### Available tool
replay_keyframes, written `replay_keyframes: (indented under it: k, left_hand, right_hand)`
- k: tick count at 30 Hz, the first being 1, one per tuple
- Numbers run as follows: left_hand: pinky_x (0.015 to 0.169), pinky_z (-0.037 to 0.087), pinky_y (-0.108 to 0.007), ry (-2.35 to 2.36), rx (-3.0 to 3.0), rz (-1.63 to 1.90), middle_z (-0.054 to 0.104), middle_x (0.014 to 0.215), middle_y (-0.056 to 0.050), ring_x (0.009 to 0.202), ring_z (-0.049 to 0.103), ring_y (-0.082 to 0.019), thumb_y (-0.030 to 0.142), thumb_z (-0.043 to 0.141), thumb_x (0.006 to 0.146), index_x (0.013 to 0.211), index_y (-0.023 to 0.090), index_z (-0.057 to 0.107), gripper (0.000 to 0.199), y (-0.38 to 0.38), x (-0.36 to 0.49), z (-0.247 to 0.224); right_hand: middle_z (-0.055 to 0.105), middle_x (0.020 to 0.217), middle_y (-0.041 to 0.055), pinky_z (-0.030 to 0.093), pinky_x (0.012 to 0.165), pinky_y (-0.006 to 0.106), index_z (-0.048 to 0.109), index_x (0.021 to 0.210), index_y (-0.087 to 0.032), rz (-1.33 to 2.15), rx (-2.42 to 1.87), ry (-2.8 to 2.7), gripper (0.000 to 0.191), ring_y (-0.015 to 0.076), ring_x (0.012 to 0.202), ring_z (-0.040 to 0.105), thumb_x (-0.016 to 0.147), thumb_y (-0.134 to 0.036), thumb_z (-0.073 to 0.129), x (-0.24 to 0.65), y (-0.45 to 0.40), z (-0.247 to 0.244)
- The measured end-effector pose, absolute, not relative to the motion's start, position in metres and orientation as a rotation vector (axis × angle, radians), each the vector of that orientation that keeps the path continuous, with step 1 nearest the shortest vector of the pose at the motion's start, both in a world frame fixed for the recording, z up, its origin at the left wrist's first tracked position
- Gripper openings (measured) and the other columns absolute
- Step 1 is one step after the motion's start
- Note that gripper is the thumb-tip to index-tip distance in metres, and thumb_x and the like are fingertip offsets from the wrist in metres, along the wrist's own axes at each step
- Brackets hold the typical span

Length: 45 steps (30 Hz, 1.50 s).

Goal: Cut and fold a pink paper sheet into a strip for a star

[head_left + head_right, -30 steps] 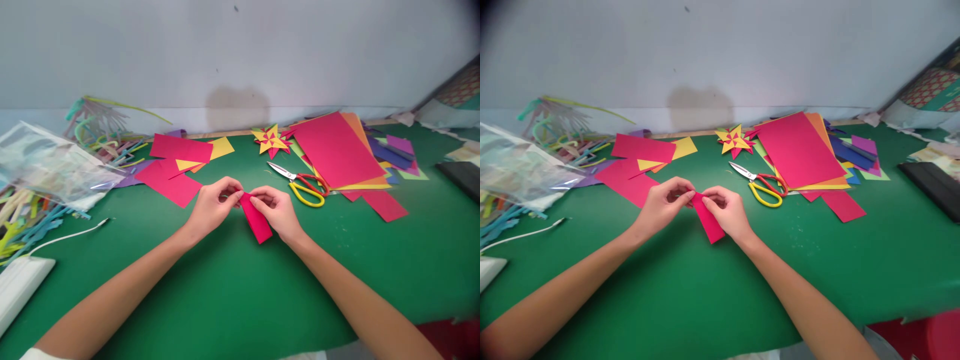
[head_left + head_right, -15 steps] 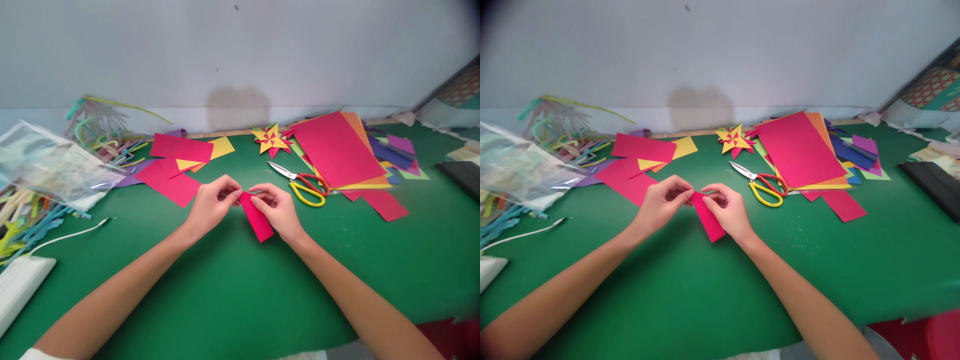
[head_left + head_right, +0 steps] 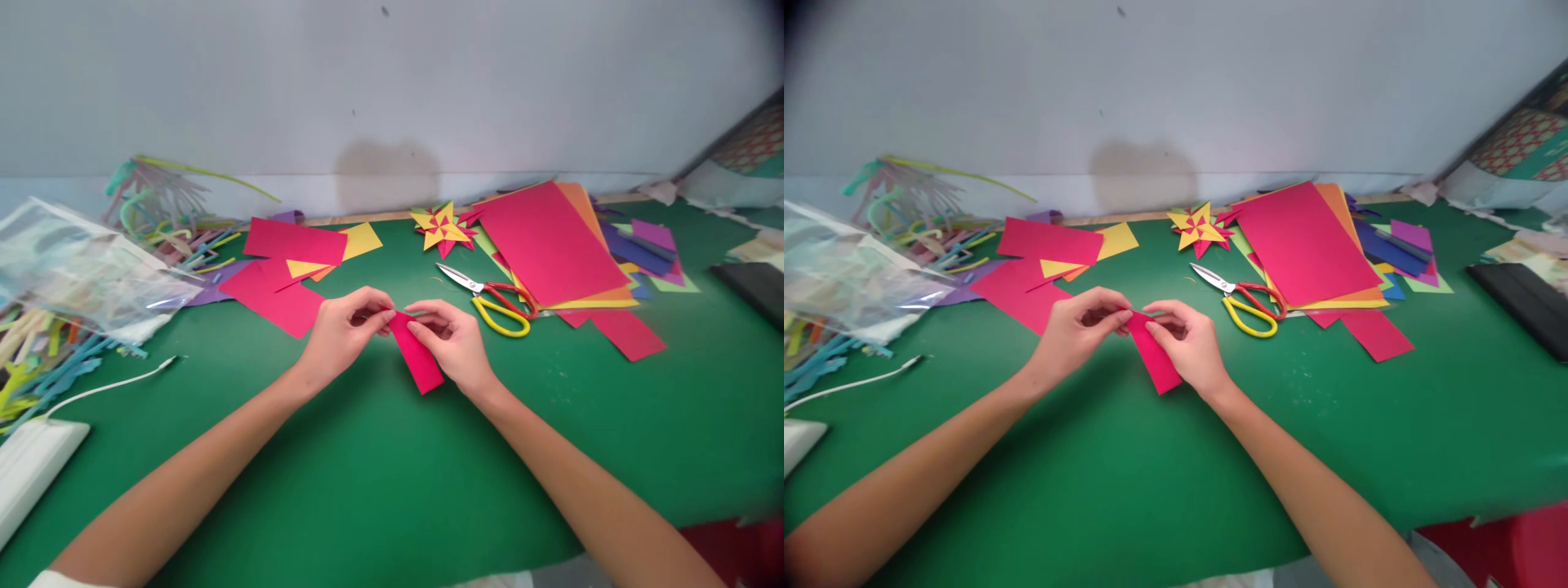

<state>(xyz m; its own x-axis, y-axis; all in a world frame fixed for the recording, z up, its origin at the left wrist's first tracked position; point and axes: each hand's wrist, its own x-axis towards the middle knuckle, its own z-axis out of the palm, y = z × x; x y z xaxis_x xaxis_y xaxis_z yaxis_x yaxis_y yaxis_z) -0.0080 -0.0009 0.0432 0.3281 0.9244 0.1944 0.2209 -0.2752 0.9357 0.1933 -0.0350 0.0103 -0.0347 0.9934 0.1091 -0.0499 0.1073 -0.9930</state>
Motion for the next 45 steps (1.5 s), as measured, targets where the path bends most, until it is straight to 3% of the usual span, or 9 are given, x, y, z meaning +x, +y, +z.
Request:
replay_keyframes:
  k: [14,21,28,45]
  left_hand:
    - [0.072,0.066,-0.03,1.046,1.717,0.988,0.077,0.08,-0.002,0.071,0.077,-0.018,0.034,0.074,0.095,0.093,0.019,0.073,0.015,-0.0015,-0.0091,0.0429]
    - [0.077,0.066,-0.03,1.006,1.705,0.97,0.079,0.089,-0.002,0.078,0.08,-0.019,0.034,0.073,0.096,0.114,0.023,0.068,0.022,0.0007,-0.0128,0.0382]
    - [0.078,0.067,-0.032,1.002,1.716,0.969,0.077,0.088,-0.002,0.078,0.078,-0.019,0.033,0.072,0.097,0.099,0.021,0.071,0.013,-0.0001,-0.0117,0.0415]
    - [0.079,0.067,-0.032,1.009,1.708,0.958,0.078,0.087,-0.002,0.08,0.079,-0.02,0.031,0.072,0.096,0.098,0.021,0.072,0.01,0.0,-0.0118,0.0422]
  right_hand:
    - [0.082,0.099,0.0041,0.064,0.086,0.037,0.08,0.1,-0.025,1.102,-1.108,-1.267,0.014,0.0232,0.092,0.078,0.091,-0.036,0.079,0.1918,-0.0361,0.012]
    - [0.082,0.099,0.0045,0.064,0.085,0.037,0.081,0.1,-0.025,1.112,-1.113,-1.257,0.016,0.0228,0.091,0.078,0.091,-0.038,0.079,0.1926,-0.0356,0.0099]
    - [0.082,0.098,0.0049,0.064,0.085,0.038,0.081,0.1,-0.024,1.114,-1.127,-1.254,0.018,0.0235,0.09,0.078,0.09,-0.039,0.08,0.192,-0.0358,0.011]
    - [0.082,0.097,0.0044,0.065,0.084,0.037,0.08,0.099,-0.025,1.121,-1.122,-1.254,0.016,0.0232,0.09,0.079,0.089,-0.037,0.081,0.1929,-0.036,0.0112]
